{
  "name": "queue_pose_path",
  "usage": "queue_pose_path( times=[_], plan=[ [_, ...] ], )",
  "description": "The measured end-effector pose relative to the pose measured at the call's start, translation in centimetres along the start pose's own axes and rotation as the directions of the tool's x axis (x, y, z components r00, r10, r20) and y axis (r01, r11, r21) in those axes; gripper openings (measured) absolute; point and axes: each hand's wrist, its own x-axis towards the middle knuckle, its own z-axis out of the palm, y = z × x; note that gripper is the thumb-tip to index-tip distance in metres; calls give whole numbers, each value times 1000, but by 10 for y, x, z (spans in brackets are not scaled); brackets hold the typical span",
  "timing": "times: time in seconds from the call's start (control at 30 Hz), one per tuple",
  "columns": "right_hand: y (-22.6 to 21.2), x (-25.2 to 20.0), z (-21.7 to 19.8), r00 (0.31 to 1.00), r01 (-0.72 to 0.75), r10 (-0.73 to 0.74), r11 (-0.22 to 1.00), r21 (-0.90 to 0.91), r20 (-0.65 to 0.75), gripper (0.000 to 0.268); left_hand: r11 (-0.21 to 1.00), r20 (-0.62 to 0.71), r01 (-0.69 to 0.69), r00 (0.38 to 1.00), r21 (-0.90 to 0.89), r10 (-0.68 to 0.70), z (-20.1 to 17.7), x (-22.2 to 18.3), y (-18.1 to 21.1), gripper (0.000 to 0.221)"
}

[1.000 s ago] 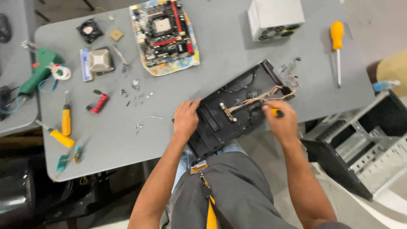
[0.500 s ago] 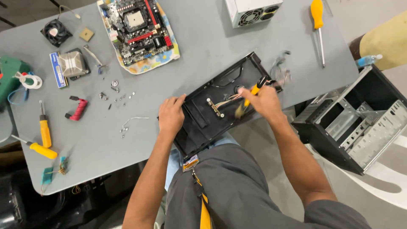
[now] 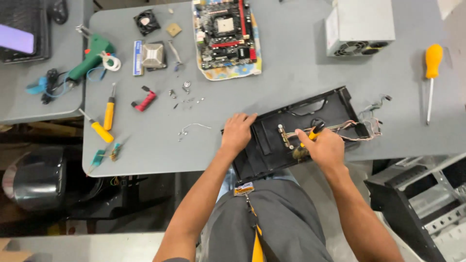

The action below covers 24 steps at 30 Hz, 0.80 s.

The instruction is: The person cleans a computer case front panel with a brush and organizes small screws on a repair workbench.

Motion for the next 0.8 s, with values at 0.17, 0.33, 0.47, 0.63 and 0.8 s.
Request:
queue_pose_path(
  times=[0.17, 0.33, 0.47, 0.63, 0.8],
  plan=[
    [-52, -17, 8, 980, 48, -91, 971, 234, 178, 61, 1000, 18, 1, 1000, -27, 0, -13, 3, 4, 43],
    [-40, -3, -37, 980, -7, -13, 995, 102, 197, 74, 999, 13, 0, 1000, -40, 1, -8, -3, 2, 42],
    [7, 23, -15, 998, -64, 66, 992, -105, 15, 78, 998, 73, 23, 997, -60, -19, -9, 3, 5, 42],
    [-47, -13, 12, 992, -63, 50, 992, 108, 118, 76, 999, 119, 28, 993, -41, -23, -12, 8, 19, 43],
    [-91, -41, 49, 959, 125, -223, 887, 444, 175, 53, 999, 139, -31, 990, -29, 34, -17, 6, 18, 43]
  ],
)
